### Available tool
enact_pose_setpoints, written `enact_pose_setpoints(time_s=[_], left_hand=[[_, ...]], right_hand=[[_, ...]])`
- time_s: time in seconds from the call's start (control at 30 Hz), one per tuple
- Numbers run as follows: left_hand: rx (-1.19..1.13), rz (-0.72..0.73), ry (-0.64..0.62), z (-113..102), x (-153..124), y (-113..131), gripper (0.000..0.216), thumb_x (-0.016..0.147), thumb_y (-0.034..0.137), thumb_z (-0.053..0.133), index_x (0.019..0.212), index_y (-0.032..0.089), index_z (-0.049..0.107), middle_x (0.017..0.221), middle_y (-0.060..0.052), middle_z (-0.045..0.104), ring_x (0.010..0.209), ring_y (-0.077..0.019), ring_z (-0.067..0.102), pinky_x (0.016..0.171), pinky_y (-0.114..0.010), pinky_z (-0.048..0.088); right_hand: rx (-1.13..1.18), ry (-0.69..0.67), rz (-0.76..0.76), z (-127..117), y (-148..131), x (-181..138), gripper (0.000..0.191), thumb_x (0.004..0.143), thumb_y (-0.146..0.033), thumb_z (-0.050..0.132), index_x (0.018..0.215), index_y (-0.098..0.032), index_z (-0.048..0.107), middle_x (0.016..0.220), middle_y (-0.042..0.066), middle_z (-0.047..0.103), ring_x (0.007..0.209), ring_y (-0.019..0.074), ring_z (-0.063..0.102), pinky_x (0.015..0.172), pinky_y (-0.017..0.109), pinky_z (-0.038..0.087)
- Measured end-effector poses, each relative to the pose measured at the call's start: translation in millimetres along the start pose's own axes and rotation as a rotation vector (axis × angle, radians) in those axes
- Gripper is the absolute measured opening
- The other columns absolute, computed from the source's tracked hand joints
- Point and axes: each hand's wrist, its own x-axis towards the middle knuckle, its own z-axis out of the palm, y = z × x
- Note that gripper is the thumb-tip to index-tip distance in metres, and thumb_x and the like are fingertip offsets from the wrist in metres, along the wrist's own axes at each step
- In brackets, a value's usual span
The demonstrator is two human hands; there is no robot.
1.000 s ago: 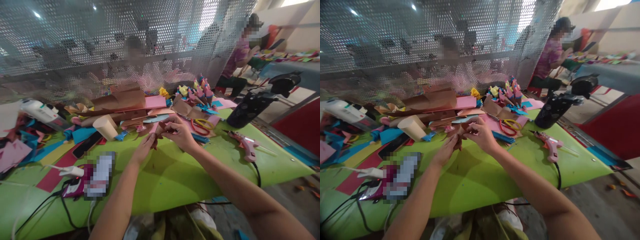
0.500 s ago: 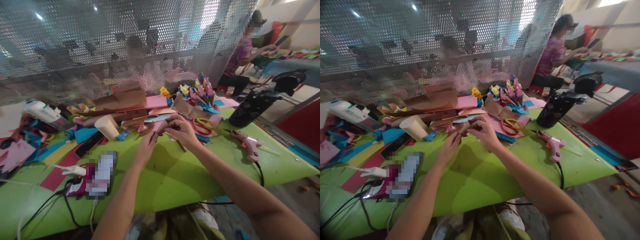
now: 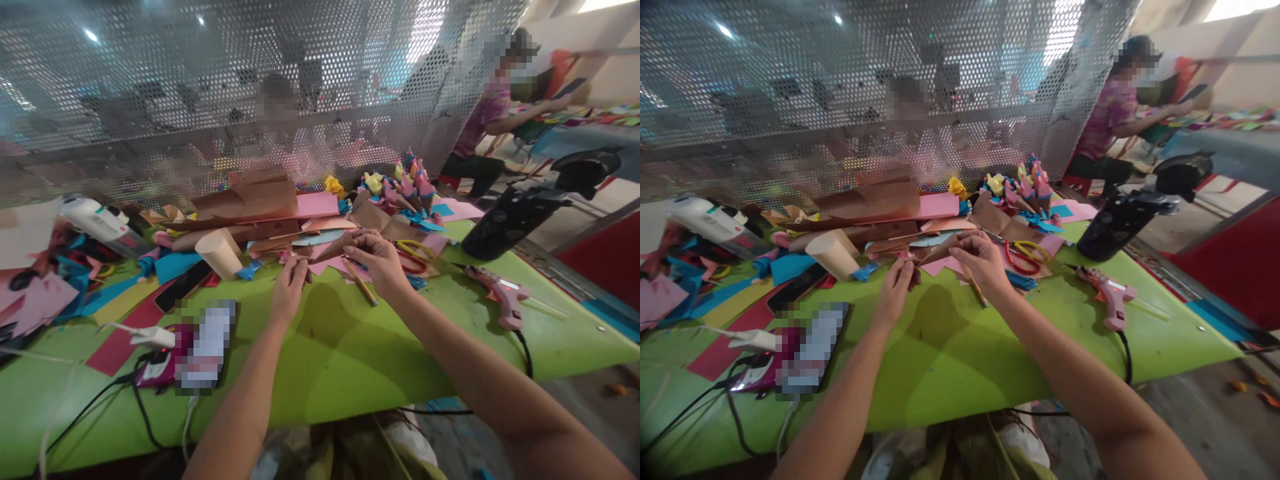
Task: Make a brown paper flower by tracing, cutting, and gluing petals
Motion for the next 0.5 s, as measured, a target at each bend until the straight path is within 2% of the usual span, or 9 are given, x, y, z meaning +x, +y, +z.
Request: enact_pose_setpoints(time_s=[0.13,0.3,0.37,0.43,0.5], left_hand=[[0.05,0.043,-0.019,2,-1,-1,0.031,0.089,0.051,0.062,0.097,0.021,0.064,0.073,0.001,0.06,0.068,-0.0139,0.055,0.063,-0.026,0.041],[0.119,0.05,0.029,-3,3,-2,0.018,0.093,0.037,0.056,0.089,0.021,0.063,0.075,0.0,0.063,0.072,-0.0153,0.059,0.07,-0.028,0.046],[0.196,0.127,0.078,-5,3,2,0.017,0.093,0.036,0.057,0.09,0.021,0.064,0.085,-0.003,0.067,0.08,-0.0172,0.062,0.074,-0.029,0.047],[0.295,0.255,0.111,-6,3,7,0.017,0.094,0.037,0.059,0.098,0.022,0.066,0.1,-0.007,0.069,0.093,-0.0197,0.063,0.081,-0.031,0.049],[0.386,0.39,0.069,-5,1,13,0.021,0.094,0.036,0.06,0.111,0.024,0.065,0.114,-0.009,0.07,0.104,-0.0218,0.062,0.089,-0.035,0.048]], right_hand=[[-0.016,-0.04,0.009,4,0,-4,0.026,0.068,-0.043,0.081,0.066,-0.021,0.066,0.094,0.005,0.062,0.09,0.021,0.058,0.078,0.035,0.049],[-0.111,-0.09,-0.071,1,-1,-4,0.021,0.072,-0.038,0.079,0.069,-0.021,0.067,0.097,0.006,0.064,0.091,0.0214,0.06,0.079,0.036,0.051],[-0.218,-0.124,-0.163,-2,-2,-2,0.015,0.075,-0.032,0.077,0.07,-0.021,0.068,0.099,0.007,0.065,0.091,0.0215,0.061,0.077,0.036,0.052],[-0.334,-0.215,-0.258,-3,-3,-2,0.011,0.077,-0.026,0.076,0.071,-0.021,0.068,0.1,0.007,0.065,0.091,0.0213,0.062,0.075,0.035,0.053],[-0.44,-0.334,-0.326,-3,-3,-4,0.008,0.079,-0.02,0.074,0.073,-0.021,0.069,0.102,0.007,0.065,0.091,0.0209,0.063,0.076,0.035,0.054]])
